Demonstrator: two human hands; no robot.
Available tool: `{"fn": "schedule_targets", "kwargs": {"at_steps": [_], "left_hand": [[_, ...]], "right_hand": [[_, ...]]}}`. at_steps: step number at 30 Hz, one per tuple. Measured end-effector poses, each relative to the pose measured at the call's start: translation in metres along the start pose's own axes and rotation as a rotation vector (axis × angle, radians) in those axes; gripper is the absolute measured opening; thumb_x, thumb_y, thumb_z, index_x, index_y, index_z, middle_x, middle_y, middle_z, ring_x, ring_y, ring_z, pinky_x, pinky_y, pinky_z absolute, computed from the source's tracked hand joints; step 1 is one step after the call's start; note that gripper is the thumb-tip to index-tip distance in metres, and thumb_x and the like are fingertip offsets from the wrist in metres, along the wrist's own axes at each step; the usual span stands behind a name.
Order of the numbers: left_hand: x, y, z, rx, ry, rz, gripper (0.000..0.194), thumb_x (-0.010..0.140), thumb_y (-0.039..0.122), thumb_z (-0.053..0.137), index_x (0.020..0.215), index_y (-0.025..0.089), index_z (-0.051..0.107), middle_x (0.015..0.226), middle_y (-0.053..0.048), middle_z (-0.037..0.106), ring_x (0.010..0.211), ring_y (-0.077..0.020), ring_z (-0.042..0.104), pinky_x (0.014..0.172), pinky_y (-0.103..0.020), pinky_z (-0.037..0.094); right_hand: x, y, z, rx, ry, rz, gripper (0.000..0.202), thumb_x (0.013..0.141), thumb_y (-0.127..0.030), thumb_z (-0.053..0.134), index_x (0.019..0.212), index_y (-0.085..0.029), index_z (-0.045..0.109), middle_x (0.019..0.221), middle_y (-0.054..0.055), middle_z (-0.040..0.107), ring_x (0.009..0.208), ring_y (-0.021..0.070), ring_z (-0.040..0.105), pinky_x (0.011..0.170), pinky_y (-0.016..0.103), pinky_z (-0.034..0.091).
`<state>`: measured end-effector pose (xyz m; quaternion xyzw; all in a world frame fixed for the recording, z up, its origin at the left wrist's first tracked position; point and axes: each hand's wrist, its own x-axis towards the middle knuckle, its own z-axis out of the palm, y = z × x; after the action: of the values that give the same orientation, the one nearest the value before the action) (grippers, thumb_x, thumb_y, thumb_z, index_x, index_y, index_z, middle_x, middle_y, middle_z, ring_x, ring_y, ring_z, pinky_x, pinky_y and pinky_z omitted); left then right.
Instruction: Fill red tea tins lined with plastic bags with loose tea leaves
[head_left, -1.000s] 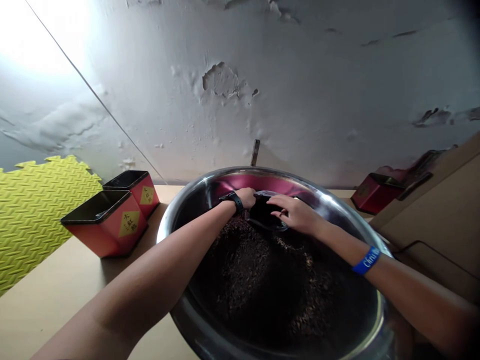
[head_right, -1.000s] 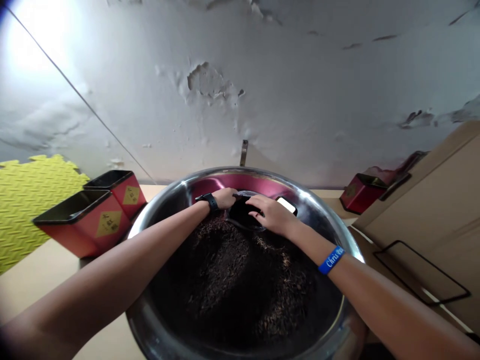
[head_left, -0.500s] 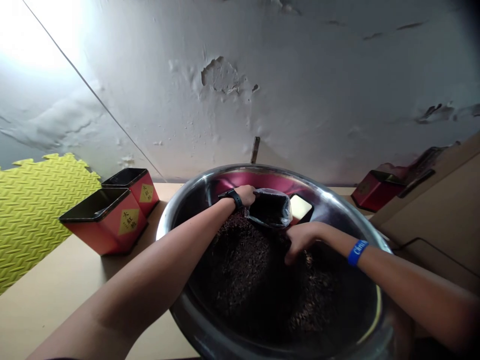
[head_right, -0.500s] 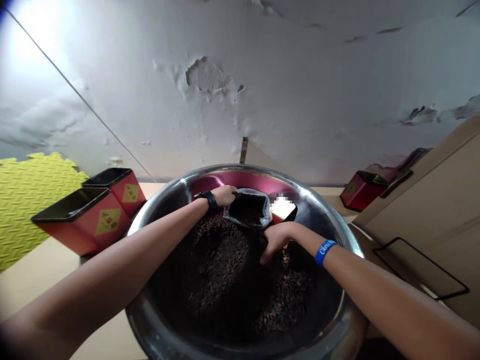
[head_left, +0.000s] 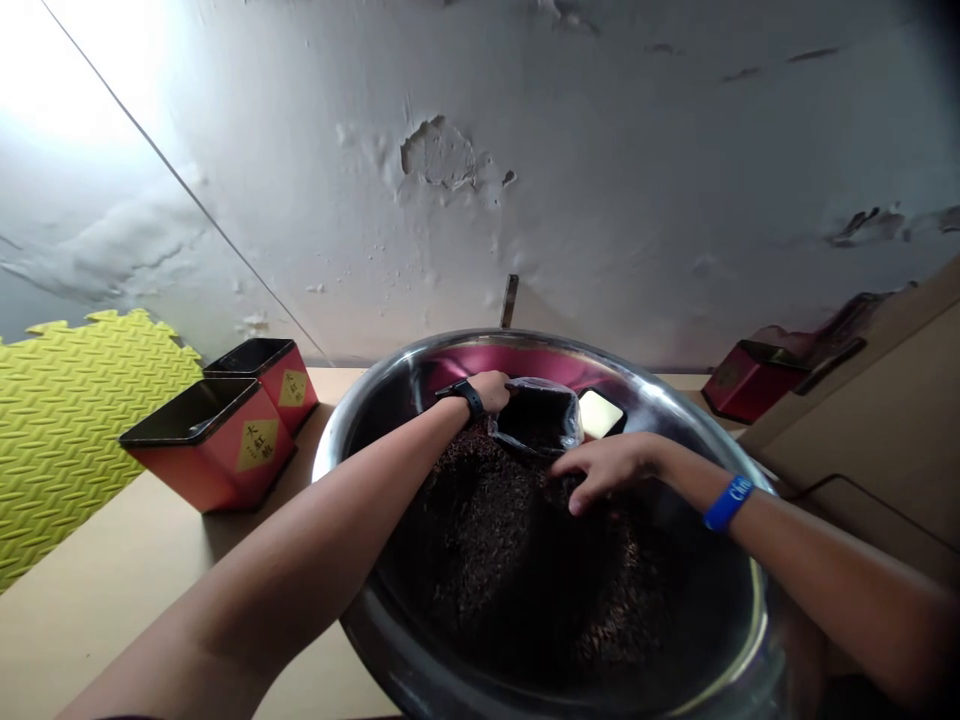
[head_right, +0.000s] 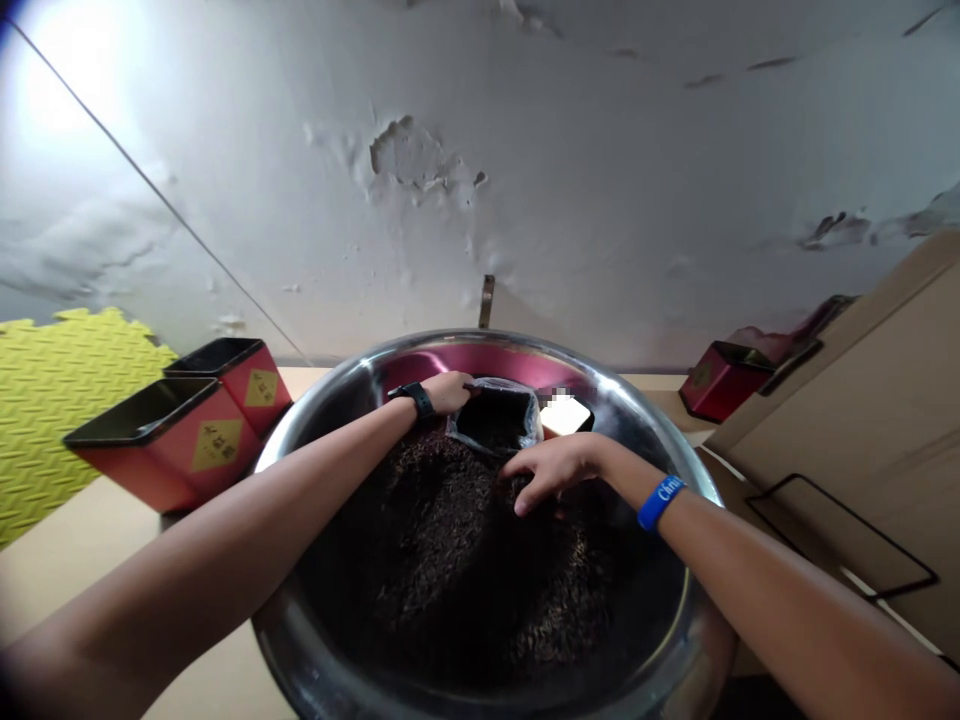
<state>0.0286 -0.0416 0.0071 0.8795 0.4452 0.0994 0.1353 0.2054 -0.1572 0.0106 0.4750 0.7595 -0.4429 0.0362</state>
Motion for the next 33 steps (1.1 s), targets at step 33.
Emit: {"fn": "schedule_targets", "kwargs": {"at_steps": [33], "left_hand": [[0.002, 0.009, -0.020, -0.390, -0.007, -0.258, 0.019, 0.071, 0.018, 0.044, 0.074, 0.008, 0.060, 0.053, -0.004, 0.053, 0.042, -0.0109, 0.047, 0.042, -0.021, 0.036]], "right_hand": [[-0.005, -0.021, -0.017, -0.493, 1.046, -0.383, 0.035, 0.068, -0.006, 0.033, 0.087, -0.018, 0.060, 0.093, 0.005, 0.059, 0.089, 0.0180, 0.051, 0.083, 0.032, 0.039]]}}
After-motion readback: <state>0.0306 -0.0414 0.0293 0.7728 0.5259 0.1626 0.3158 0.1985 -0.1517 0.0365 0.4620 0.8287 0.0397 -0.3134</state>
